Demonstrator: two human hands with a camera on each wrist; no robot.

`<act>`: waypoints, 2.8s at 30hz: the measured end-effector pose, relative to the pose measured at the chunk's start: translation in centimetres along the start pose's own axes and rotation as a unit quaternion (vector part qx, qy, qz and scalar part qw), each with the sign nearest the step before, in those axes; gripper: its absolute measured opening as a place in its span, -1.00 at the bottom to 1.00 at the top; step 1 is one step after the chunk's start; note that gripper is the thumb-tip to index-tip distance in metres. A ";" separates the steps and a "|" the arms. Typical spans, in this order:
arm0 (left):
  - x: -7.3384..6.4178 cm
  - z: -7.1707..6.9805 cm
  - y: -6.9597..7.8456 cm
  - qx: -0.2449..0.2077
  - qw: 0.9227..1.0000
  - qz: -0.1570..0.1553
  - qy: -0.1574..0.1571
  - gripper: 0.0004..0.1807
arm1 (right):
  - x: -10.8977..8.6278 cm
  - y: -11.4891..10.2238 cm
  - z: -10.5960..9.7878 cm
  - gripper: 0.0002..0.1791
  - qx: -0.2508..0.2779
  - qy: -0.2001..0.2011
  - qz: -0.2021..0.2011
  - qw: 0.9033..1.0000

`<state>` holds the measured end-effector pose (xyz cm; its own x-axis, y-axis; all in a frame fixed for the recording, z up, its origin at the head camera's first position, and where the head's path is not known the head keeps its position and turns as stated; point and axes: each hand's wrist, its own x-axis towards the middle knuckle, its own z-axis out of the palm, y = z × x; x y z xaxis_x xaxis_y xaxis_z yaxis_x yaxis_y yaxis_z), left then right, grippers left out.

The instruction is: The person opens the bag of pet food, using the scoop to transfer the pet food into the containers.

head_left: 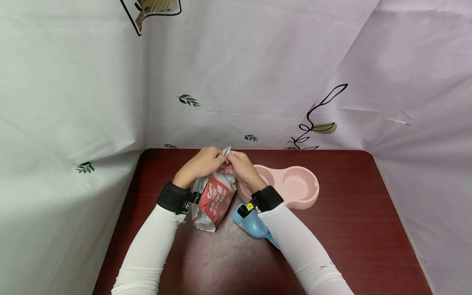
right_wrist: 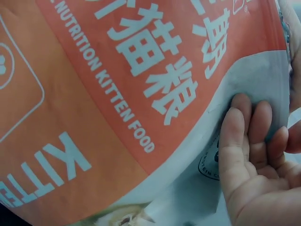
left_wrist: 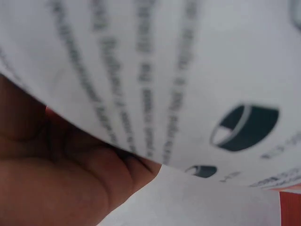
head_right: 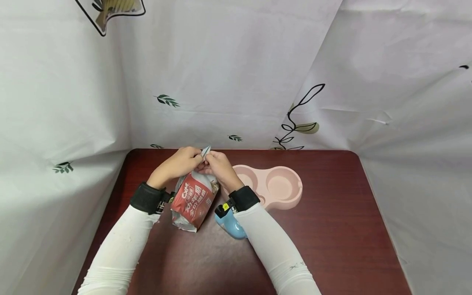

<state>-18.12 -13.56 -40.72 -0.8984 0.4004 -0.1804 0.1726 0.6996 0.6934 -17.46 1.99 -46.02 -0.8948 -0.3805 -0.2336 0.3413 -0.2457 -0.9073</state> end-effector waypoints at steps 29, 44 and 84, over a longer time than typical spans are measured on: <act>-1.1 0.1 -0.6 -0.131 0.990 -0.047 0.013 -0.61 | -0.9 1.1 0.6 -0.67 0.005 0.049 -0.006 0.999; -0.8 0.1 -0.6 -0.095 0.995 -0.021 0.021 -0.61 | -2.0 -0.3 1.0 -0.69 -0.106 -0.014 0.030 0.994; -4.5 -0.7 3.1 0.104 0.988 -0.089 0.076 -0.69 | -2.9 0.5 -0.7 -0.60 -0.141 -0.014 0.027 0.990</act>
<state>-13.82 -13.65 -37.22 -0.9693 0.1778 -0.1697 0.0710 0.8636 0.4991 -14.88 3.56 -46.08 -0.8677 -0.4125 -0.2774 0.2901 0.0329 -0.9564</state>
